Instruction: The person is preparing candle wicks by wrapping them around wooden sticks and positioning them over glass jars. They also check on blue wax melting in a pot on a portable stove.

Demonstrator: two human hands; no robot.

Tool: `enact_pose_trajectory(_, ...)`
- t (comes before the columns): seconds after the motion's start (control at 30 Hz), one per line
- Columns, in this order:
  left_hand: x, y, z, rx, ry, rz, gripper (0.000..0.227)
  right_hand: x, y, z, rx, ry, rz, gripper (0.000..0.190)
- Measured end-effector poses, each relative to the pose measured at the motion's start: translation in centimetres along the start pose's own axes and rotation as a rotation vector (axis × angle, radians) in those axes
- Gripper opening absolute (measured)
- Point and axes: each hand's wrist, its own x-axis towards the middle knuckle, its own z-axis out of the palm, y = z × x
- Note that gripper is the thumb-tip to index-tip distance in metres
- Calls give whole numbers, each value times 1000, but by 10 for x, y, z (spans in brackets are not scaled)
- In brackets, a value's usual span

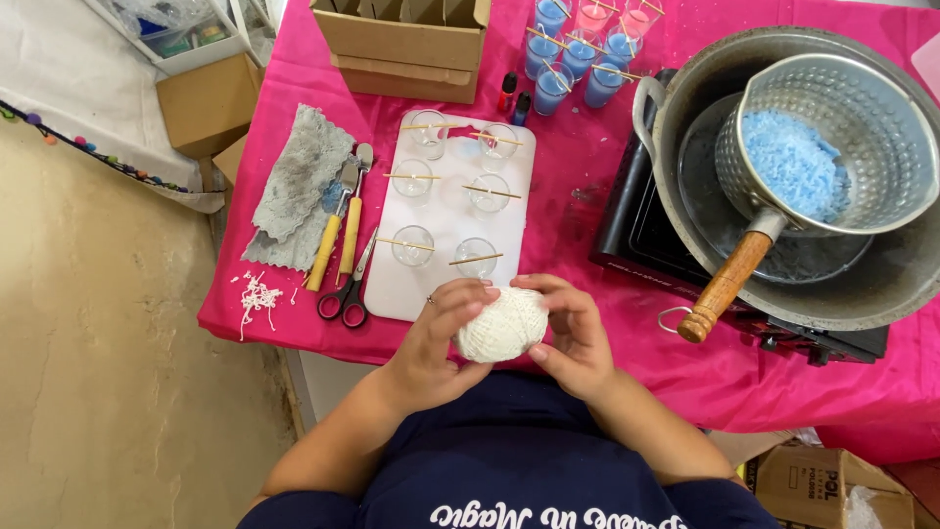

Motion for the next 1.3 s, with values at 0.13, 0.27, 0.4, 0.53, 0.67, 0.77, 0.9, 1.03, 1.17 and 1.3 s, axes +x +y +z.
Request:
enact_pose_trajectory(0.13, -6, -10, 8, 117, -7, 146, 61, 3, -9, 2, -164, 47, -48, 24)
enact_pose_trajectory(0.27, -13, -20, 10, 191, 12, 239, 45, 5, -18, 1, -436, 67, -66, 12)
enact_pose_trajectory(0.4, -17, -23, 12, 204, 43, 241, 44, -3, -12, -2, -292, 134, 83, 11)
enact_pose_trajectory(0.53, -20, -21, 10, 197, 50, 197, 45, -13, 12, -1, 186, 326, 202, 13)
enact_pose_trajectory(0.67, -21, -14, 6, 103, 106, 30, 52, -8, 11, -7, 467, 442, 351, 10)
enact_pose_trajectory(0.77, -29, -15, -6, 3, 208, -155, 63, -8, 13, -12, 501, 510, 438, 9)
enact_pose_trajectory(0.9, -30, -23, -20, -37, 392, -262, 74, -10, 20, -17, 403, 535, 539, 9)
enact_pose_trajectory(1.03, -24, -18, -29, -91, 278, -321, 75, -10, 25, -24, 441, 582, 557, 12)
enact_pose_trajectory(1.17, -25, -14, -15, -166, -215, -493, 71, -11, 27, -34, 533, 653, 464, 16)
enact_pose_trajectory(1.3, -50, -35, 19, -36, -266, -502, 65, -17, 22, -39, 718, 557, 401, 33)
